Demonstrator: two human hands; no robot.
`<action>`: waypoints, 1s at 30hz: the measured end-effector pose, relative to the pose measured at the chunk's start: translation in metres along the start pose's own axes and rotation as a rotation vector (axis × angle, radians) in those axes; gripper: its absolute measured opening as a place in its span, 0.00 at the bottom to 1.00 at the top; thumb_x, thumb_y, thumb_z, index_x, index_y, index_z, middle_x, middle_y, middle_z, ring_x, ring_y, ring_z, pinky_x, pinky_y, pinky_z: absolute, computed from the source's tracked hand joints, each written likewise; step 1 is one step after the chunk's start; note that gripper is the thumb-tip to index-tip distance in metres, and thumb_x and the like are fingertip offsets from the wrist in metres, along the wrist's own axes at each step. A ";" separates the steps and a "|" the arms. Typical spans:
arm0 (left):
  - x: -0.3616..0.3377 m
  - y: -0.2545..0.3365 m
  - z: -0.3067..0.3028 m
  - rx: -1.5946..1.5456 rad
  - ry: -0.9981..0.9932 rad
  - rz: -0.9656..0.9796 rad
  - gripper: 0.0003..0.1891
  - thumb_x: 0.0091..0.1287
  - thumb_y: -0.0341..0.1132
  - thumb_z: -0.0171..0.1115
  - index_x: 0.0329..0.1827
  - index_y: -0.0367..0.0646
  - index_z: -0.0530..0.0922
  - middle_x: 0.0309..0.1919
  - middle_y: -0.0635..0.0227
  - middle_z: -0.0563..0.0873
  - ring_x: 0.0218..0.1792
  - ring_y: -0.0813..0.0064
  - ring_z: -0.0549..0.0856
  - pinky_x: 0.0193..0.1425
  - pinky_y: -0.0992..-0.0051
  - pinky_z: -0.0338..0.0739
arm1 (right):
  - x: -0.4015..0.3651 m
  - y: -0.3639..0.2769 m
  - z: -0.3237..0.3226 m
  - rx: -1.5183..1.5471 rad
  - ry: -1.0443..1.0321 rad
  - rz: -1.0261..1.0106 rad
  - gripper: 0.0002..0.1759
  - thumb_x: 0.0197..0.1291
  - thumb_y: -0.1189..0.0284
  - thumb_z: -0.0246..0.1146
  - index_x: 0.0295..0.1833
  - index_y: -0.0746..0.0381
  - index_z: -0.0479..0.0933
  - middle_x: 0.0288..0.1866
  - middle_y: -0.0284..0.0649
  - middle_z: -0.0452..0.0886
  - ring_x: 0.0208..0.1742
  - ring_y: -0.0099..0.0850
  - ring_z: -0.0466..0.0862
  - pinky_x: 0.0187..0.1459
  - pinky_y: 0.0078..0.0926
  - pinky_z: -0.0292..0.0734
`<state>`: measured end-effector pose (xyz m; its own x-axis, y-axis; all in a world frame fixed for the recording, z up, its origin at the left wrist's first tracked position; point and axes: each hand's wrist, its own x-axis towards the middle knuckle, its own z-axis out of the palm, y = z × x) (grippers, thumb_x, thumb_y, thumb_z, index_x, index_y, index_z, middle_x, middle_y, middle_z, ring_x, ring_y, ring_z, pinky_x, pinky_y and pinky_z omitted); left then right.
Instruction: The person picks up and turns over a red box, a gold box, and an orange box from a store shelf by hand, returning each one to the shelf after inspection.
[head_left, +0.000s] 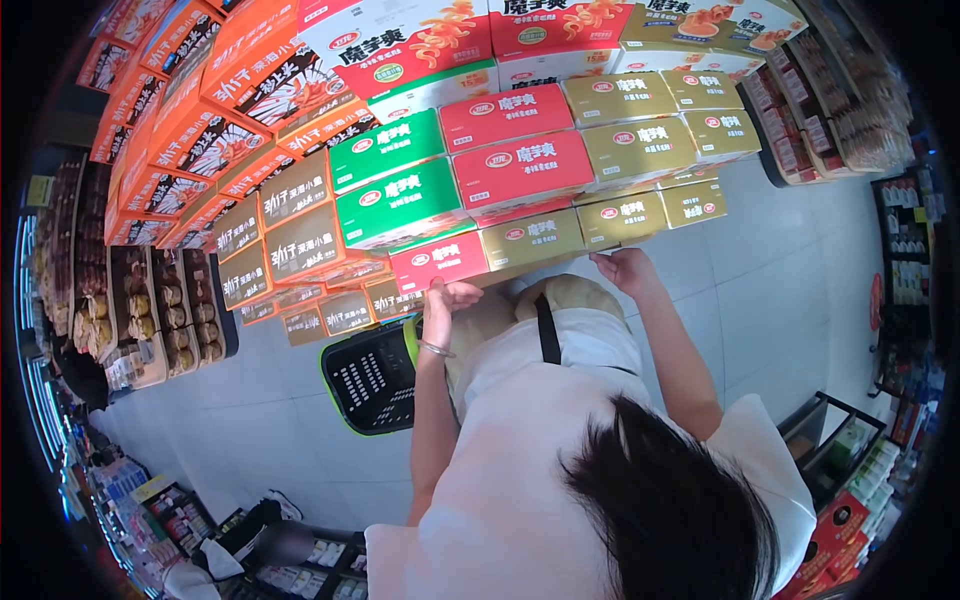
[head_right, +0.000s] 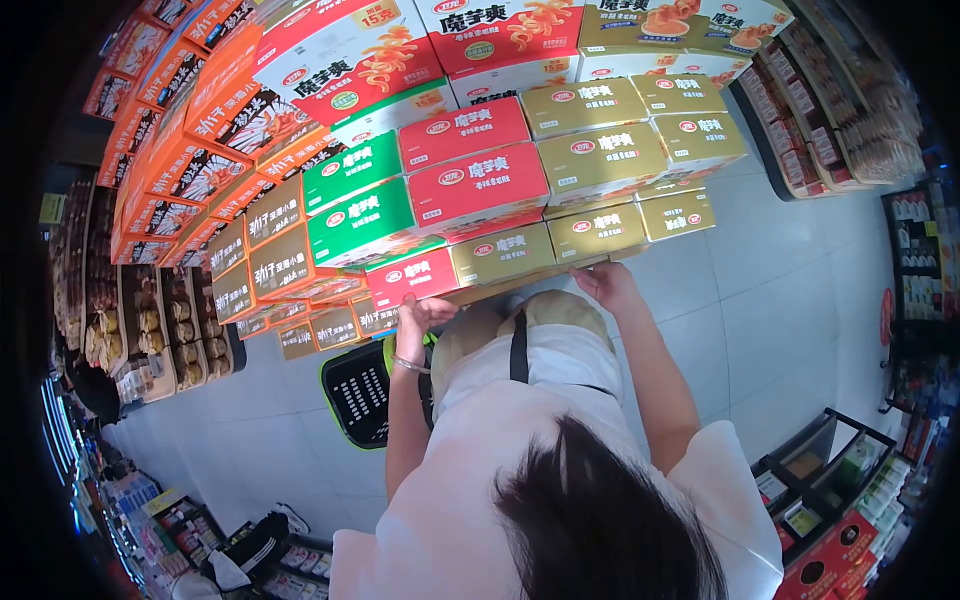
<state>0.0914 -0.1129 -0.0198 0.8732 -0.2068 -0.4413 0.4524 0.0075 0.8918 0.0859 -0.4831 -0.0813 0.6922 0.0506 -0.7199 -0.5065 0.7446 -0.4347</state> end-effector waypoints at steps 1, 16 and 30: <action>-0.001 0.001 0.001 0.001 0.003 -0.003 0.44 0.72 0.64 0.21 0.38 0.35 0.82 0.37 0.57 0.87 0.42 0.67 0.84 0.55 0.68 0.73 | 0.002 -0.003 0.000 0.000 0.000 -0.001 0.19 0.60 0.81 0.48 0.58 0.72 0.64 0.53 0.56 0.76 0.48 0.46 0.84 0.45 0.35 0.84; 0.000 0.002 0.001 -0.005 -0.018 0.011 0.44 0.72 0.63 0.21 0.37 0.35 0.82 0.37 0.57 0.87 0.42 0.68 0.83 0.55 0.68 0.73 | -0.004 -0.005 -0.001 0.107 -0.057 0.004 0.16 0.61 0.84 0.50 0.55 0.68 0.67 0.50 0.52 0.80 0.40 0.28 0.83 0.37 0.21 0.80; -0.002 0.003 0.002 0.012 0.004 0.016 0.42 0.73 0.62 0.23 0.37 0.36 0.82 0.37 0.59 0.87 0.41 0.70 0.83 0.53 0.70 0.73 | 0.010 -0.047 -0.089 0.239 0.306 -0.122 0.08 0.60 0.81 0.49 0.45 0.69 0.63 0.46 0.58 0.74 0.44 0.43 0.79 0.46 0.35 0.80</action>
<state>0.0907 -0.1145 -0.0163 0.8809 -0.2026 -0.4277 0.4366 -0.0009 0.8996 0.0706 -0.5770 -0.1160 0.5364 -0.2217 -0.8143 -0.2714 0.8683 -0.4151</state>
